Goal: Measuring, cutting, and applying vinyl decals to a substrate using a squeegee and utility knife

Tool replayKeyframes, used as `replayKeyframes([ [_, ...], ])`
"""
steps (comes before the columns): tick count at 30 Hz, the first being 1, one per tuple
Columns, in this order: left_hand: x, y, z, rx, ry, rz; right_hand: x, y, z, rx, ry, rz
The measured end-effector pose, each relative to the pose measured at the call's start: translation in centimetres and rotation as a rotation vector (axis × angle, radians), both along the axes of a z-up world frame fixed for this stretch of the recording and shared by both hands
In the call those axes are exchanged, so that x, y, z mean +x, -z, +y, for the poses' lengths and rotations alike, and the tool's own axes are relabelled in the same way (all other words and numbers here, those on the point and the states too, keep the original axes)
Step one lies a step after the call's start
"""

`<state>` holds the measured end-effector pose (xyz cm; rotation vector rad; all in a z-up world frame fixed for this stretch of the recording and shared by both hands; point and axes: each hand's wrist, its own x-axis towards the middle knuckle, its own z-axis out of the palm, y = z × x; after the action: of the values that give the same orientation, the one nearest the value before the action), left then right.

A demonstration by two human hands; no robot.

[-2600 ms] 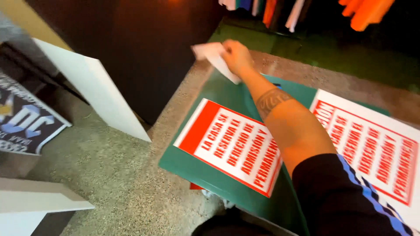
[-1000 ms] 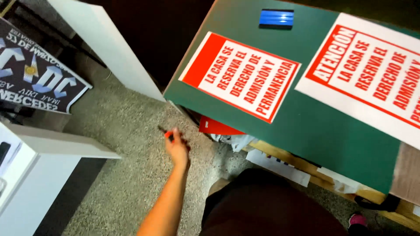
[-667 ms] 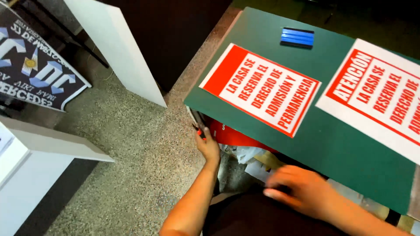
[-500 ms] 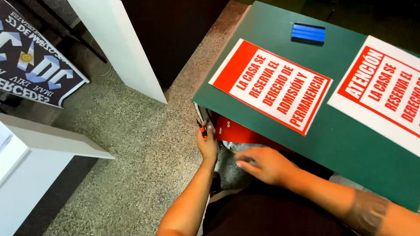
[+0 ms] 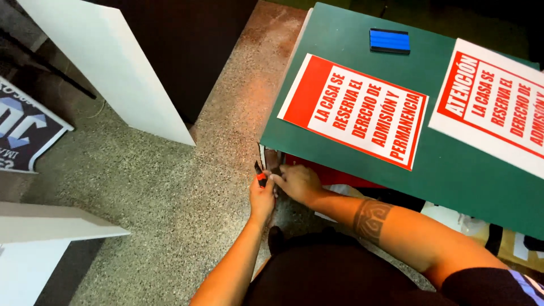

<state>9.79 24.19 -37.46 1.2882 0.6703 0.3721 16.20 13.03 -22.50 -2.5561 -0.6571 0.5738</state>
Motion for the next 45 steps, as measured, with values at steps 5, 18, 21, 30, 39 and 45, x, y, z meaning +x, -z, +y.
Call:
replayKeyframes([
  [5,-5.6,-4.3,2.8,0.150,0.215,0.077,-2.5,-0.9,-1.9,0.109,-0.110,-0.159],
  [18,-5.8,-20.3,0.7,0.238,0.649,0.097,13.6,-17.6,-9.7,0.315,0.425,-0.070],
  [21,-3.3,-21.6,-1.1,-0.078,0.496,0.129,13.6,-16.0,-9.1,0.143,0.373,-0.217],
  [30,-2.0,-22.1,0.0,0.423,0.489,0.252,14.3,-10.3,-9.8,0.186,0.063,-0.775],
  [39,-0.1,-23.3,2.7,1.320,0.681,-0.502,14.7,-10.1,-9.7,0.060,0.012,-0.615],
  [45,1.6,-23.8,3.5,1.426,0.601,-0.674,14.6,-11.0,-9.4,-0.005,0.060,-0.500],
])
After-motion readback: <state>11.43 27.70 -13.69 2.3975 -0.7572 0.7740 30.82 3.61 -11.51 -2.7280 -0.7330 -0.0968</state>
